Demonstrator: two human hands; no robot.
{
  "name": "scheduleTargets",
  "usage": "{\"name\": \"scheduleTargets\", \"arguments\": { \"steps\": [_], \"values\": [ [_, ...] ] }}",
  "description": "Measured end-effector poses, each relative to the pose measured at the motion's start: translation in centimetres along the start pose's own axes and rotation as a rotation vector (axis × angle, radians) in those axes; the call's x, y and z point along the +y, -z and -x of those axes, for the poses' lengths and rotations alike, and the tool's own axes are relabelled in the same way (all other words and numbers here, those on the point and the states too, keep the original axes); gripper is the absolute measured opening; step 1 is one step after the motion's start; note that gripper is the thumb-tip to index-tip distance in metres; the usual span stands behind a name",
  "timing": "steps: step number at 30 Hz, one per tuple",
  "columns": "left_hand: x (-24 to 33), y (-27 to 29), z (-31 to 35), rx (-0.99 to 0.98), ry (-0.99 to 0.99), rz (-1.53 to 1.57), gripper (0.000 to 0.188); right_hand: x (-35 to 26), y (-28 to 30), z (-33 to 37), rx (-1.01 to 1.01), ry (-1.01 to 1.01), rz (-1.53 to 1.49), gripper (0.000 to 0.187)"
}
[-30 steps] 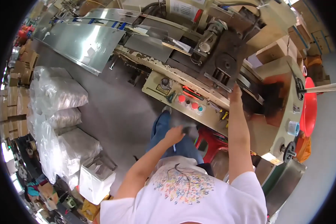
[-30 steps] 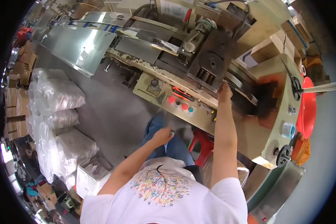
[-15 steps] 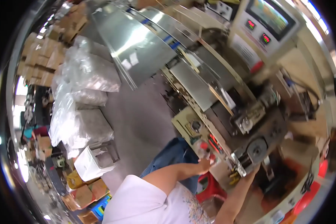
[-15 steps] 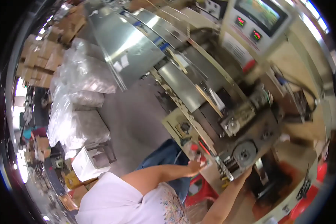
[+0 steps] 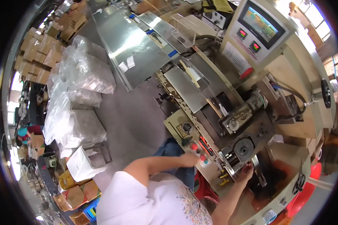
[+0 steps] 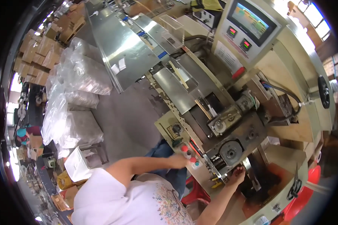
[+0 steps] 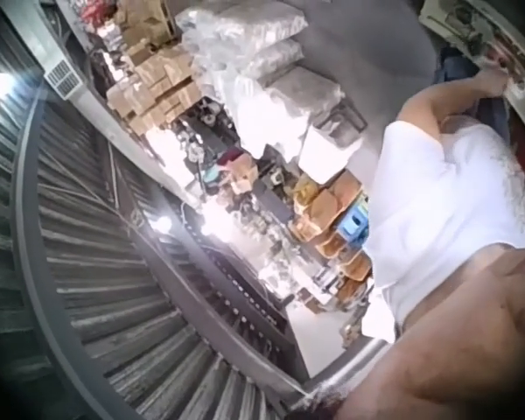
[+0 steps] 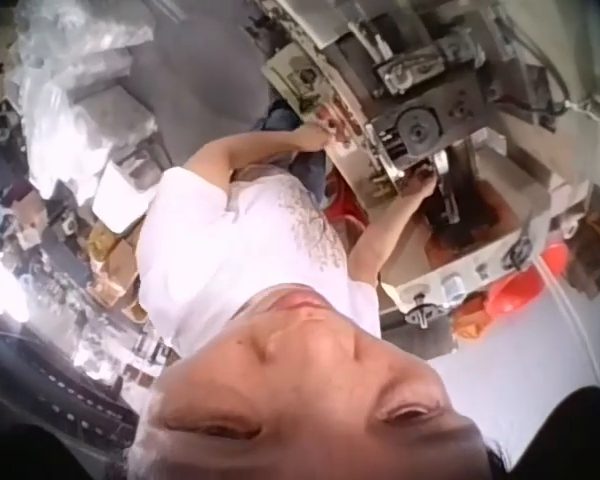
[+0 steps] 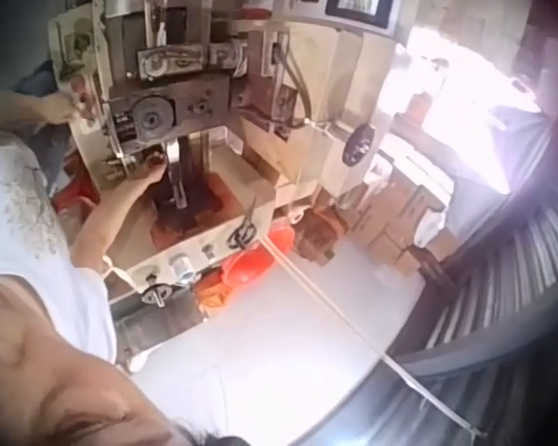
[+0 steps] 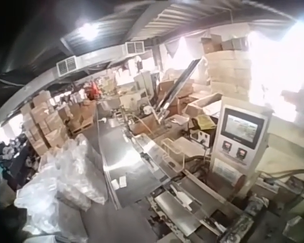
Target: Sorting wooden chopsticks and feeding them into a packaging machine on a production line.
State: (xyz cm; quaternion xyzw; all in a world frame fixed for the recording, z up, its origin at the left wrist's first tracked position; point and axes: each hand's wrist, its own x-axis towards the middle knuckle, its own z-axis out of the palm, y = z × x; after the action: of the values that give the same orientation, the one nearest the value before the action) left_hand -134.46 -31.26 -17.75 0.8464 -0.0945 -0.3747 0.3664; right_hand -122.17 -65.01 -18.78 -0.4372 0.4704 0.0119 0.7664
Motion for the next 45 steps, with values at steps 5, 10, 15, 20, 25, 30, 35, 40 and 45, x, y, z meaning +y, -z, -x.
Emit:
{"name": "scheduleTargets", "arguments": {
  "steps": [5, 10, 15, 20, 25, 30, 35, 40, 45],
  "values": [
    [-3.2, 12.7, 0.0, 1.032, -0.278, -0.277, 0.043, -1.5, 3.1, -2.3, 0.263, 0.095, -0.020, 0.007],
    [-2.3, 25.2, -5.2, 0.879, -0.355, -0.687, 0.057, -3.5, 8.5, -5.4, 0.371, 0.092, -0.097, 0.009],
    [-4.4, 28.0, -8.5, 0.626, -0.445, -0.937, 0.021, -1.1, 8.1, 1.8, 0.337, 0.274, -0.002, 0.015],
    [-5.7, 29.2, -9.5, 0.628, -0.669, -0.783, 0.024, 6.8, 7.1, 10.7, 0.401, 0.431, 0.164, 0.023],
    [-6.6, 30.1, -9.4, 0.612, -0.769, -0.701, 0.026, 13.0, 8.0, 15.0, 0.538, 0.279, 0.227, 0.028],
    [-7.4, 30.3, -8.6, 0.625, -0.770, -0.685, 0.028, 15.9, 6.8, 16.6, 0.622, 0.107, 0.104, 0.029],
    [-4.4, 30.5, -10.9, 0.592, -0.902, -0.666, 0.024, 16.1, 3.5, 20.9, 0.616, 0.215, 0.002, 0.010],
    [-4.8, 31.8, -8.5, 0.561, -0.746, -0.540, 0.039, 16.6, 4.0, 21.9, 0.559, 0.251, -0.026, 0.017],
    [-1.4, 29.3, -6.7, 1.088, -0.616, -0.418, 0.044, 17.8, 13.2, 26.5, 0.715, 0.219, -0.131, 0.014]
  ]
}}
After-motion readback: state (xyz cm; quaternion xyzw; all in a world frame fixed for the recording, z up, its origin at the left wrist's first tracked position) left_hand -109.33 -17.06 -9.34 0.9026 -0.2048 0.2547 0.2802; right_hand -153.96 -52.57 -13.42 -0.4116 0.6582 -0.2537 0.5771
